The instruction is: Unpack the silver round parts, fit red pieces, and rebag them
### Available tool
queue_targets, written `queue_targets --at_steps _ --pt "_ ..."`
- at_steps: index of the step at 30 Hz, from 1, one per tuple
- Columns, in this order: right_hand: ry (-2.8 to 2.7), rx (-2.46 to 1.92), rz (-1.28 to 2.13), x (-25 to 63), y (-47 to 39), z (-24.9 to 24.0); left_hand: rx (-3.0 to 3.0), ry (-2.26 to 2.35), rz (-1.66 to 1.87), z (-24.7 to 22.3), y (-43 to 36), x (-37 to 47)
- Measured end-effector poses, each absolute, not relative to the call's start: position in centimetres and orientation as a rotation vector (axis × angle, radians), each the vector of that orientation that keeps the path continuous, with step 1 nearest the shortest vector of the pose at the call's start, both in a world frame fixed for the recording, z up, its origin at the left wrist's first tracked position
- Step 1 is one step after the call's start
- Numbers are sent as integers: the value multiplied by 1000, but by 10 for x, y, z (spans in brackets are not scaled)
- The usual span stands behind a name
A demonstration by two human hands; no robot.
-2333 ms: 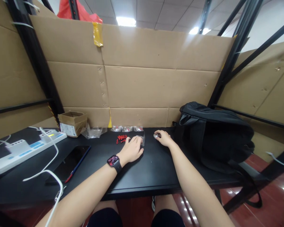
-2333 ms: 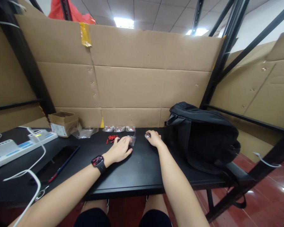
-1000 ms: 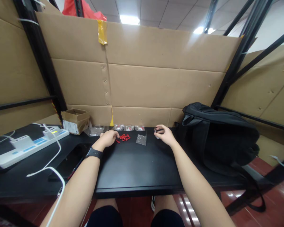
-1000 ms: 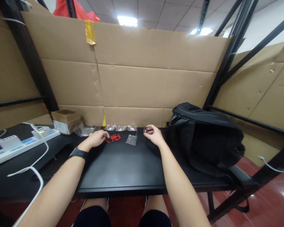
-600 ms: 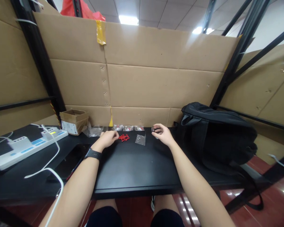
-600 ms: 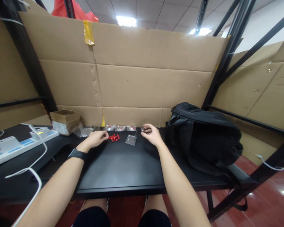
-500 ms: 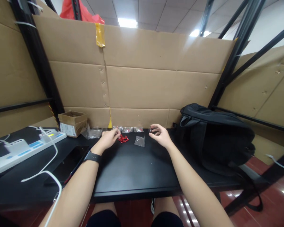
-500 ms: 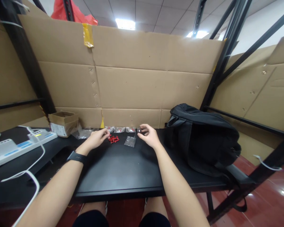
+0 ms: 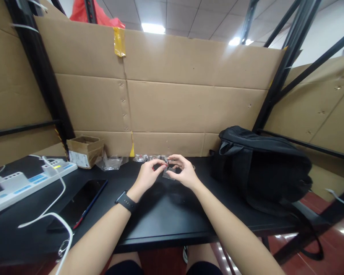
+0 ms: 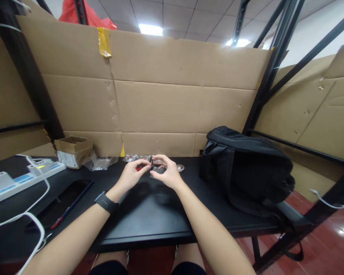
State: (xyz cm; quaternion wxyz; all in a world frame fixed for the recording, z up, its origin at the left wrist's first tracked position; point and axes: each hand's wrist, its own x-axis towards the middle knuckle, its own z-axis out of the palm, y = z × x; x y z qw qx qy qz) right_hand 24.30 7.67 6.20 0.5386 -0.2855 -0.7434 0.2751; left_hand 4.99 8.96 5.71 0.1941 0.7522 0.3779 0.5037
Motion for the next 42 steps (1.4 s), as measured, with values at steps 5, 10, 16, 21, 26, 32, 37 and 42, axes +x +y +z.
queue_targets --at_steps 5,10,16,21,26,32,37,42 --pt "-1748 -664 713 243 79 59 2177 1054 1509 54 89 52" --pt "-1708 -651 789 243 80 58 2190 1105 1513 52 89 54" --pt "-1655 -584 973 245 79 58 2269 1266 1480 56 82 57" --pt "-1633 -563 1047 247 79 58 2327 1388 1464 61 75 60" --pt "-1637 -583 1035 247 81 57 2457 1419 1467 65 70 59" --pt "-1638 -613 999 246 82 54 2544 1440 1463 65 69 59" --pt "-1642 -638 944 245 83 53 2492 1438 1468 62 72 60" --pt "-1665 -667 902 243 81 56 2480 1416 1466 58 75 60"
